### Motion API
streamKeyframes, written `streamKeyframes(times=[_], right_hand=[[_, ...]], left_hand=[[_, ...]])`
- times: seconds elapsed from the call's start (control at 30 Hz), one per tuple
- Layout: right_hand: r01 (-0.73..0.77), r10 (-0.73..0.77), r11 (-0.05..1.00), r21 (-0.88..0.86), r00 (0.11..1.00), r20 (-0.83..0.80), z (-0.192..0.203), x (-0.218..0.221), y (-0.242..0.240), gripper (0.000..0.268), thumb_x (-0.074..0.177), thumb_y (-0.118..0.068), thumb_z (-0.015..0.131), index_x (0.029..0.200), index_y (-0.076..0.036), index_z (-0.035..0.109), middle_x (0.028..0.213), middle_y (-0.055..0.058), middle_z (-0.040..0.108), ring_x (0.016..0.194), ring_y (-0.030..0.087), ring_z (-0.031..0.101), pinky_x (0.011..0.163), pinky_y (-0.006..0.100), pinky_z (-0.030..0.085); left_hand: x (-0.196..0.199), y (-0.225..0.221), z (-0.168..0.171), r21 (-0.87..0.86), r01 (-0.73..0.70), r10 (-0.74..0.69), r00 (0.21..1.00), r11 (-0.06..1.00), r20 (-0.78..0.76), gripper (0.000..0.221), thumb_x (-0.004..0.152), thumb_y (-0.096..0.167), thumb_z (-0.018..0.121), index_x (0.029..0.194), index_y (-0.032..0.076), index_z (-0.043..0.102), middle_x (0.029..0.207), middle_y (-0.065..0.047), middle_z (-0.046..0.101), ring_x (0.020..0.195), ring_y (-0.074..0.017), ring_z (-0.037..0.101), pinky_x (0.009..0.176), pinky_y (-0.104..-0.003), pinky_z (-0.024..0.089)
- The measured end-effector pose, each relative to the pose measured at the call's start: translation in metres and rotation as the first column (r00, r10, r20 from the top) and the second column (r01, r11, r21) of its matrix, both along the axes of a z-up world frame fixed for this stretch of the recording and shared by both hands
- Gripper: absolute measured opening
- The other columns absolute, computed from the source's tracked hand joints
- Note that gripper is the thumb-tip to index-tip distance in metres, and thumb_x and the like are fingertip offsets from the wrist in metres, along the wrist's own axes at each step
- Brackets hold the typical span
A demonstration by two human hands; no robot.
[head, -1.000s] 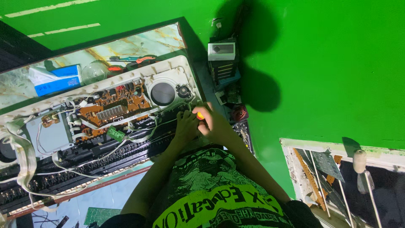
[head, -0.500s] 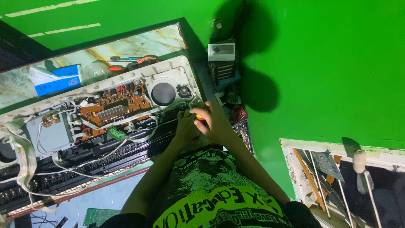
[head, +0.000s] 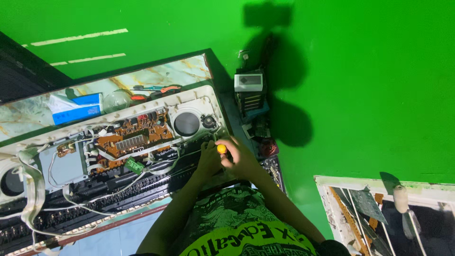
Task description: The person uses a screwdriver to remove and secure components on the internal circuit board of a disassembled electronic keyboard, while handling wires and small parts.
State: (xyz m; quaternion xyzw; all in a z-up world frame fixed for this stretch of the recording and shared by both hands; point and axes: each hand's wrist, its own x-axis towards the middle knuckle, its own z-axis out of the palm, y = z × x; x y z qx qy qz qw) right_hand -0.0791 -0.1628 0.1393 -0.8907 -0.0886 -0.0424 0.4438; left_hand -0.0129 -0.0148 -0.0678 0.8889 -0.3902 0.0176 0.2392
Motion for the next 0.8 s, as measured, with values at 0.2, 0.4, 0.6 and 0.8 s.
streamKeyframes(times=[0.2,0.4,0.6,0.8], right_hand=[[-0.019,0.019,1.0,0.004,0.997,0.068,-0.001,-0.001,-0.006,0.045,0.085,-0.009,0.067,0.129,-0.012,0.057,0.108,0.012,0.063,0.096,0.028,0.066,0.083,0.038,0.054],[-0.092,0.079,0.994,0.061,0.98,0.183,-0.002,0.003,-0.014,0.044,0.089,-0.005,0.07,0.13,-0.008,0.055,0.109,0.014,0.062,0.093,0.028,0.066,0.079,0.036,0.054],[-0.083,0.066,0.995,0.05,0.959,0.276,0.016,-0.015,-0.021,0.039,0.091,-0.003,0.07,0.127,-0.004,0.057,0.116,0.016,0.062,0.104,0.033,0.065,0.088,0.038,0.053],[-0.045,0.004,0.994,0.103,0.927,0.375,0.021,-0.038,-0.031,0.035,0.09,0.003,0.069,0.123,-0.002,0.062,0.118,0.019,0.06,0.105,0.034,0.065,0.09,0.037,0.054]], left_hand=[[-0.003,-0.005,-0.003,0.035,-0.055,0.054,0.997,0.998,0.05,0.022,0.083,0.027,0.067,0.102,0.017,0.069,0.108,-0.006,0.068,0.112,-0.0314,0.052,0.101,-0.055,0.034],[-0.01,-0.006,0.004,0.018,-0.089,0.088,0.994,0.996,0.069,0.027,0.088,0.021,0.064,0.113,0.014,0.071,0.106,-0.005,0.067,0.111,-0.0299,0.054,0.104,-0.058,0.035],[-0.021,-0.01,0.023,0.071,-0.15,0.133,0.97,0.986,0.204,0.026,0.085,0.027,0.066,0.104,0.011,0.072,0.107,-0.004,0.067,0.115,-0.0294,0.056,0.108,-0.065,0.036],[-0.033,-0.006,0.046,-0.112,-0.202,0.213,0.973,0.973,0.091,0.02,0.088,0.025,0.07,0.099,0.007,0.071,0.104,-0.007,0.067,0.108,-0.0271,0.059,0.105,-0.063,0.032]])
